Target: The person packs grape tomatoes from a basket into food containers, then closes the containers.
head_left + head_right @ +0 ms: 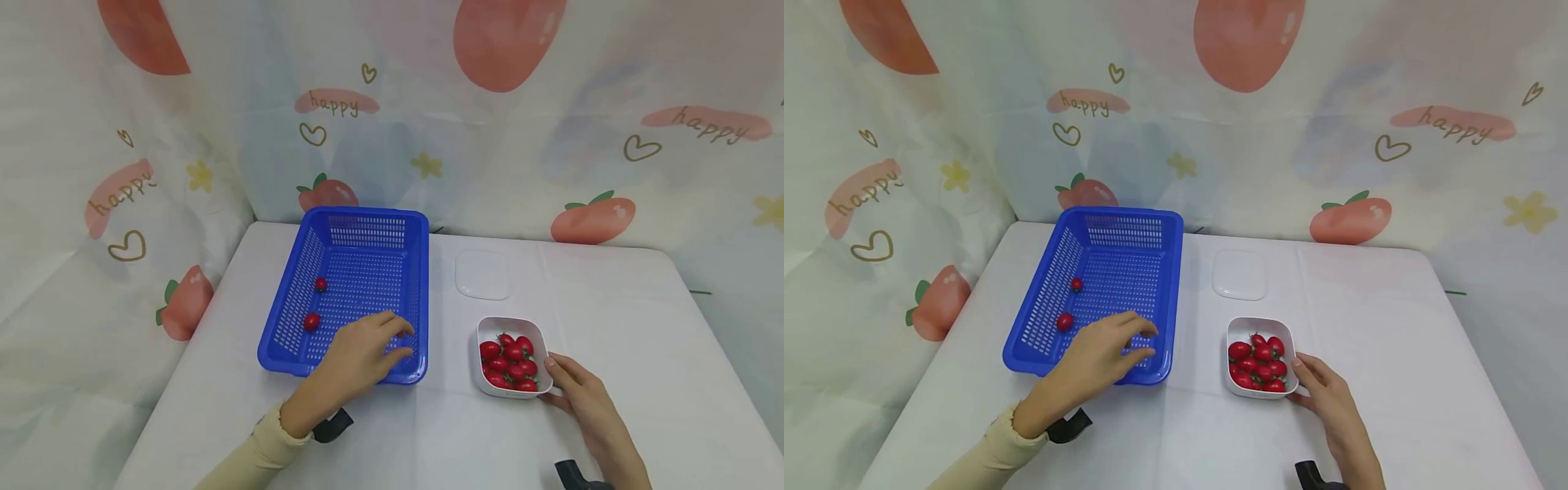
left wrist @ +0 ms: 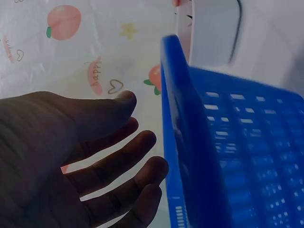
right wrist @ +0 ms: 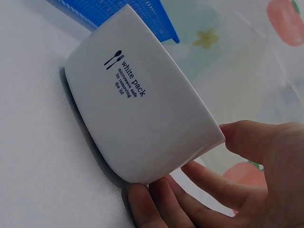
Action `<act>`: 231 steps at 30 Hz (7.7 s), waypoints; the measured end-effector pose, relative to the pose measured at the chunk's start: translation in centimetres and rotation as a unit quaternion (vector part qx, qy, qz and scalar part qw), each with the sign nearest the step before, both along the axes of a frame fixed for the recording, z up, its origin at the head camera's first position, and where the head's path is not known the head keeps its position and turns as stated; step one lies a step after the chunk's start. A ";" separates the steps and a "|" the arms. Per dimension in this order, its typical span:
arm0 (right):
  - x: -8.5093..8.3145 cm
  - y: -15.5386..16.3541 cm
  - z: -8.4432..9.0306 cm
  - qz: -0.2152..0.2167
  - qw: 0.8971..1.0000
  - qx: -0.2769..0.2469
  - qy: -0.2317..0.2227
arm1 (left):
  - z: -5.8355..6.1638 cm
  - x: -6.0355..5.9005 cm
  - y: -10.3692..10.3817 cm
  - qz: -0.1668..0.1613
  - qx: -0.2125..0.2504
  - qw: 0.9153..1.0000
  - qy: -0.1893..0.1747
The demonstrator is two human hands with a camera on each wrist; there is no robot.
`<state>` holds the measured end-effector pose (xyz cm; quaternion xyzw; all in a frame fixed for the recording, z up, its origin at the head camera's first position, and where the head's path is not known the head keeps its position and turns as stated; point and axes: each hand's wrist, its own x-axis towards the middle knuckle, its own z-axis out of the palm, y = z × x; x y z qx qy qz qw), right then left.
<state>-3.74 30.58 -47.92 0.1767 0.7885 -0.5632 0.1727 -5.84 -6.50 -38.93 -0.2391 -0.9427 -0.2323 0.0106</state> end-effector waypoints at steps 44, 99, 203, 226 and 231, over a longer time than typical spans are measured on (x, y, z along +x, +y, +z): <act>0.0 0.1 -0.3 0.006 1.000 -0.004 -0.009 | -0.4 -8.3 -12.7 -0.115 -0.232 0.964 -0.056; 0.0 0.3 -0.4 -0.003 1.000 -0.002 -0.009 | -0.8 -7.9 -11.8 -0.142 -0.328 0.908 -0.220; 0.2 0.0 -0.1 -0.005 1.000 -0.001 -0.013 | -1.4 -0.5 -1.3 0.051 0.362 0.912 -0.184; 0.2 0.1 -0.5 -0.003 1.000 0.002 -0.006 | -2.0 0.0 8.4 0.002 0.310 0.939 -0.148; 0.2 0.1 -0.5 -0.002 1.000 0.002 -0.003 | -2.3 0.4 10.3 -0.002 0.216 0.976 -0.038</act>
